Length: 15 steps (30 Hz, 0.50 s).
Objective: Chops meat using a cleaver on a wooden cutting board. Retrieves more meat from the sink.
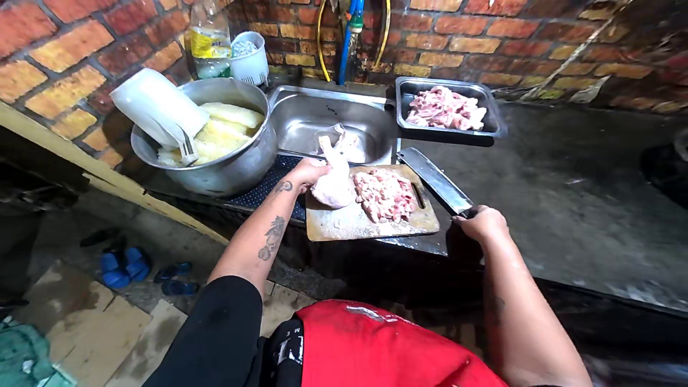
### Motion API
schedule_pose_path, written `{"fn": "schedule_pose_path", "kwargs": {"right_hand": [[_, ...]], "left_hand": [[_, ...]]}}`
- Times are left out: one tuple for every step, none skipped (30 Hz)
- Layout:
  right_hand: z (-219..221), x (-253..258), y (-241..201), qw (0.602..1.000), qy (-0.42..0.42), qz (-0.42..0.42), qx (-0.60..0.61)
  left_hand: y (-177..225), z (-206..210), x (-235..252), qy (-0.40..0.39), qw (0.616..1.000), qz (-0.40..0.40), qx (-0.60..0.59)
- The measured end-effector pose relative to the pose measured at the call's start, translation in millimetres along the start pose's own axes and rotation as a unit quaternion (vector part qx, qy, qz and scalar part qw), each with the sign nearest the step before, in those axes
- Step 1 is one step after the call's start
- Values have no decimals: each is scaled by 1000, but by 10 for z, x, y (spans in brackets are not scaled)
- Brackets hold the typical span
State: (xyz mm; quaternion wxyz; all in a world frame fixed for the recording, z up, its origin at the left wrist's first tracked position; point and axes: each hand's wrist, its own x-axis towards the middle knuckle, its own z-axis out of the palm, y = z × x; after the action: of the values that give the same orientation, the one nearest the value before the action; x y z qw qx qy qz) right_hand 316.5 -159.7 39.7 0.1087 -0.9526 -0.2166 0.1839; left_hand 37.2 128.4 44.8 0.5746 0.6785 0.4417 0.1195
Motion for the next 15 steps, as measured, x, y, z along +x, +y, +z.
{"fn": "schedule_pose_path", "kwargs": {"right_hand": [[-4, -7, 10, 1000, 1, -2, 5], [-2, -20, 19, 1000, 1, -4, 10], [4, -32, 29, 1000, 1, -5, 14], [12, -42, 41, 1000, 0, -5, 19], [22, -54, 53, 1000, -1, -4, 25], [33, -72, 64, 1000, 2, -3, 29], [36, -94, 68, 999, 10, -3, 34], [33, -121, 71, 999, 24, -4, 48], [24, -146, 78, 997, 39, -7, 70], [6, -169, 81, 993, 52, -13, 104], [-21, -194, 68, 988, 62, -16, 142], [-55, -223, 39, 981, 68, -15, 179], [-84, -257, 1, 976, 68, -12, 207], [-101, -308, -43, 970, 61, -11, 234], [-120, -392, -96, 962, 48, -15, 268]], "left_hand": [[-23, 19, -5, 6, 999, 12, -35], [-61, 45, -12, 12, 997, 23, -69], [-111, 80, -15, 23, 995, 30, -94], [-166, 117, -12, 35, 994, 33, -100], [-226, 159, -5, 51, 994, 37, -85], [-269, 204, -7, 68, 995, 39, -55], [-286, 248, -14, 88, 995, 42, -21], [-291, 283, -16, 106, 993, 47, 6], [-292, 313, -13, 123, 991, 49, 22], [-295, 346, -14, 138, 989, 51, 24], [-303, 380, -17, 151, 987, 52, 15], [-314, 412, -25, 163, 985, 55, 6], [-324, 442, -46, 175, 983, 60, 6], [-329, 460, -85, 184, 981, 64, 21], [-318, 457, -149, 183, 979, 64, 54]]}}
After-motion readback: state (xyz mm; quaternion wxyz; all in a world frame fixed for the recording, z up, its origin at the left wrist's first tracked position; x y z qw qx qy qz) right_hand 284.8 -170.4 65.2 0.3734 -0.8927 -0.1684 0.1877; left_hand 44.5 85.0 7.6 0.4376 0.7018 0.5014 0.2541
